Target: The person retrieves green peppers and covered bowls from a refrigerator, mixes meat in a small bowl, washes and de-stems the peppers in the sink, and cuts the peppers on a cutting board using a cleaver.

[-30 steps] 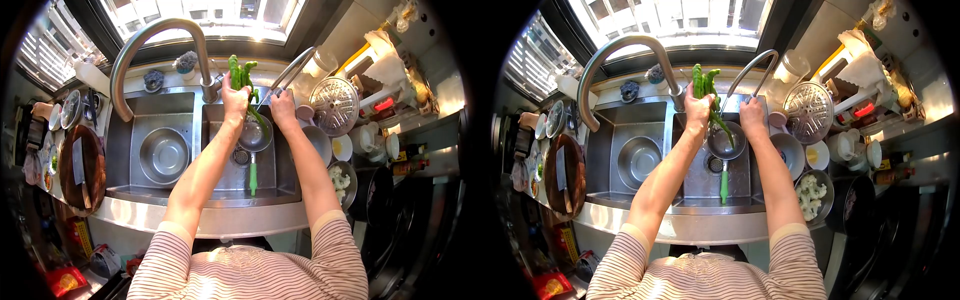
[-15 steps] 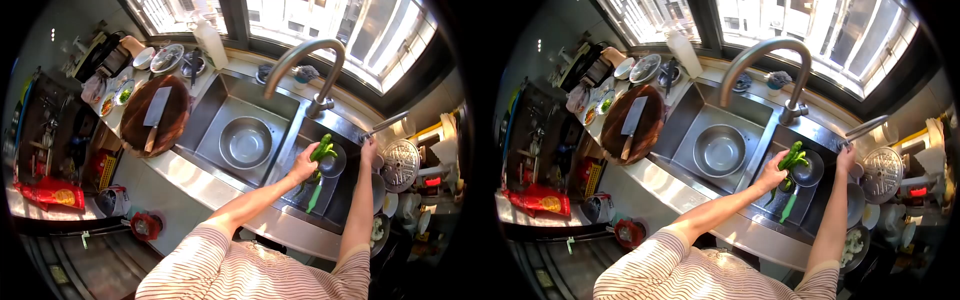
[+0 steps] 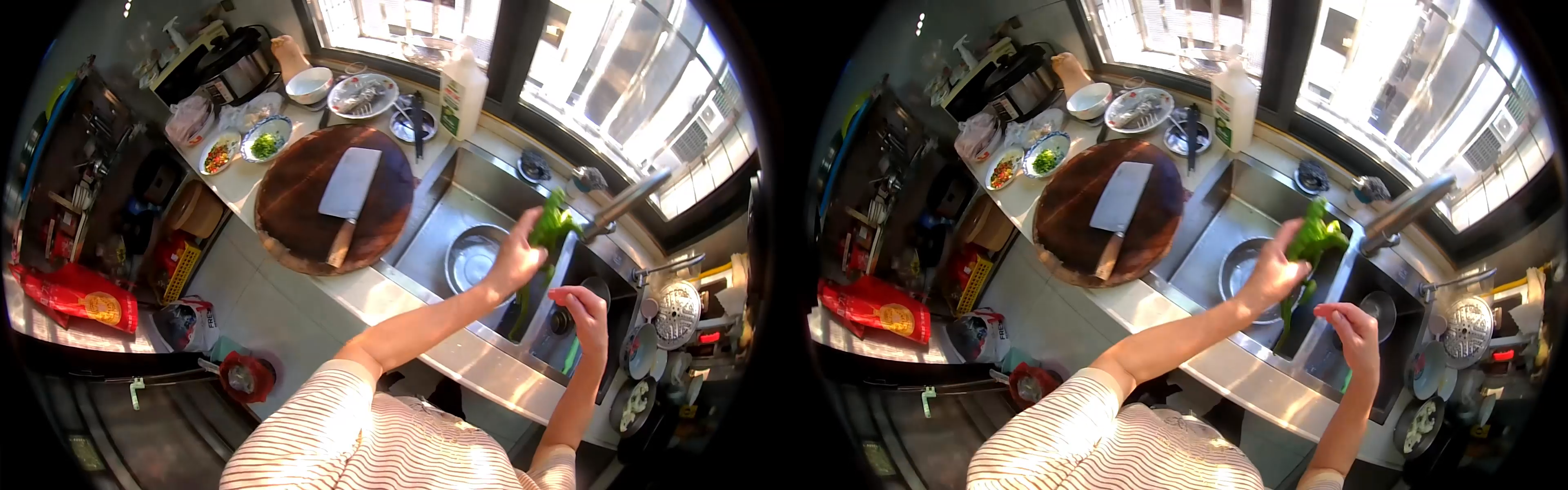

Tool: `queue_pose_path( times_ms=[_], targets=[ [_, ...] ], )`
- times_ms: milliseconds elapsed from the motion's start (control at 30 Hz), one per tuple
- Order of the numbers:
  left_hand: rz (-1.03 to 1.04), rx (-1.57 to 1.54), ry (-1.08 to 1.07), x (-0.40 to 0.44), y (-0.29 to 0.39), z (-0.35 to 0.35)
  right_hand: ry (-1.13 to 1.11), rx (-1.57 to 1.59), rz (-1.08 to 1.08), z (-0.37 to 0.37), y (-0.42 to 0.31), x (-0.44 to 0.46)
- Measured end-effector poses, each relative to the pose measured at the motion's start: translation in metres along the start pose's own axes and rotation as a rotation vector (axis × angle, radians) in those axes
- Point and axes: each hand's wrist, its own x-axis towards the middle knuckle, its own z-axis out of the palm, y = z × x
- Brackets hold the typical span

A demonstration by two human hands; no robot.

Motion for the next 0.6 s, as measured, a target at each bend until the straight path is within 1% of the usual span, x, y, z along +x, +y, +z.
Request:
queue_pose_path(
  times_ms=[67,100,133,200,233,267,300,333,367,400,467,533,567,600],
  targets=[
    [0.108,-0.047,0.096,0.014,0.043,-0.043,-0.1,0.301,-0.134,0.028,-0.04,0.008],
    [0.059,-0.239,0.091,0.019,0.056,-0.062,-0.15,0.384,-0.333,0.04,-0.049,0.016],
    [0.084,-0.331,0.085,0.021,0.079,-0.078,-0.12,0.503,-0.39,0.051,-0.05,0.021],
    [0.043,-0.594,0.126,0.024,0.077,-0.103,0.132,1.031,-0.414,0.086,-0.023,0.038],
    [0.018,-0.464,0.175,0.025,0.044,-0.113,0.197,1.475,-0.211,0.103,0.012,0.063],
    [-0.087,-0.371,0.142,0.02,0.003,-0.125,0.239,0.922,-0.035,0.118,0.049,0.07],
    [-0.359,0.01,0.22,0.009,-0.022,-0.131,0.209,0.371,0.129,0.134,0.086,0.077],
    [-0.528,0.247,0.363,-0.004,-0.061,-0.138,0.14,-0.121,0.156,0.138,0.125,0.064],
    [-0.687,0.245,0.418,-0.011,-0.054,-0.142,0.081,-0.606,0.179,0.139,0.14,0.065],
    [-0.555,0.113,0.369,-0.013,-0.073,-0.145,0.274,0.061,0.51,0.147,0.077,0.065],
    [-0.383,-0.091,0.21,0.005,-0.034,-0.14,0.162,-0.504,0.112,0.122,0.078,0.065],
    [-0.25,-0.36,0.103,0.032,0.018,-0.128,-0.012,-0.048,0.165,0.114,-0.007,0.067],
    [-0.107,-0.28,0.073,0.042,0.044,-0.124,-0.015,0.07,0.084,0.111,-0.045,0.061],
    [0.039,-0.196,0.043,0.05,0.059,-0.122,-0.019,0.187,-0.002,0.108,-0.067,0.061]
  ],
)
